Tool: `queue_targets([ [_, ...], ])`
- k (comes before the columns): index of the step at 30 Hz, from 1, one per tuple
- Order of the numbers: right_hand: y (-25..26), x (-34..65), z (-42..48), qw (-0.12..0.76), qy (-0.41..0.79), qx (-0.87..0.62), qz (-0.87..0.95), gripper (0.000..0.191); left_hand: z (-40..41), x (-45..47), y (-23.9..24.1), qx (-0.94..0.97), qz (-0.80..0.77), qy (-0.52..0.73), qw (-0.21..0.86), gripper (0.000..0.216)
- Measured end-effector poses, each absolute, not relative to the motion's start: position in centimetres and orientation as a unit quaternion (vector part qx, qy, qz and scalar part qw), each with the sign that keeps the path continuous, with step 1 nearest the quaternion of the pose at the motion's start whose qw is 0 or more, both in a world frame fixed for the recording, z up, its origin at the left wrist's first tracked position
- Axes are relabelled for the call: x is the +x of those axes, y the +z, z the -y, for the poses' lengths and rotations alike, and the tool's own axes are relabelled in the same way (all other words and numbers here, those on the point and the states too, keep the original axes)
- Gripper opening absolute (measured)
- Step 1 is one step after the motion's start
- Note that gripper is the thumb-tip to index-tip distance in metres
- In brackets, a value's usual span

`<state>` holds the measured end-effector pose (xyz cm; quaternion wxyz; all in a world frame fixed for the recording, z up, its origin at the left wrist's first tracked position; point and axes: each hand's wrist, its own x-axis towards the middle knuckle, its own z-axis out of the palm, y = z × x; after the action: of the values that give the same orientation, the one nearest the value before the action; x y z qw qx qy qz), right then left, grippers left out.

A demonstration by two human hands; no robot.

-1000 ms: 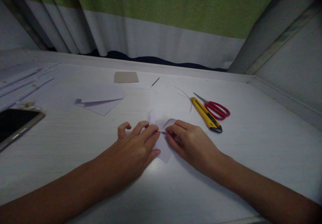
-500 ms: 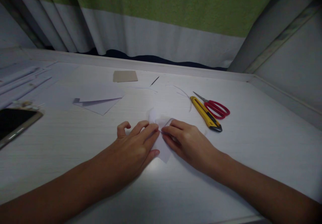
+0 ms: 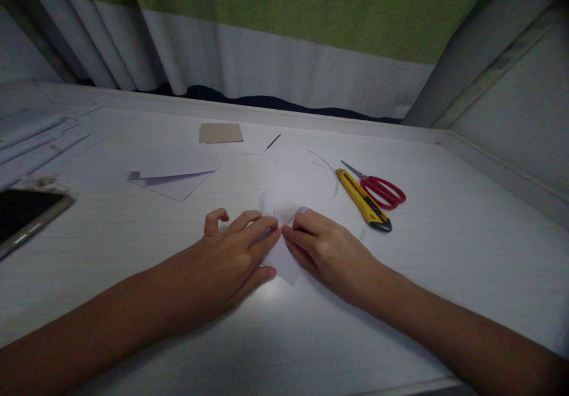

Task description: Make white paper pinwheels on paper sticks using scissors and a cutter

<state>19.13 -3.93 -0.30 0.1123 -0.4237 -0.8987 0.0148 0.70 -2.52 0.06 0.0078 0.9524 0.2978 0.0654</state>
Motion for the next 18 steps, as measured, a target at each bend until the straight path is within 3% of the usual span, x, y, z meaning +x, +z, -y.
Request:
queue_targets([
  [5, -0.5, 19.2, 3.9, 0.117, -0.012, -0.404, 0.907, 0.018, 1.7, 0.5, 1.2, 0.954, -0.285, 0.092, 0.031, 0.028],
  [18, -0.7, 19.2, 3.7, 0.103, -0.044, -0.383, 0.917, 0.018, 0.6, 0.3, -0.2, 0.956, -0.268, 0.11, -0.047, 0.027],
])
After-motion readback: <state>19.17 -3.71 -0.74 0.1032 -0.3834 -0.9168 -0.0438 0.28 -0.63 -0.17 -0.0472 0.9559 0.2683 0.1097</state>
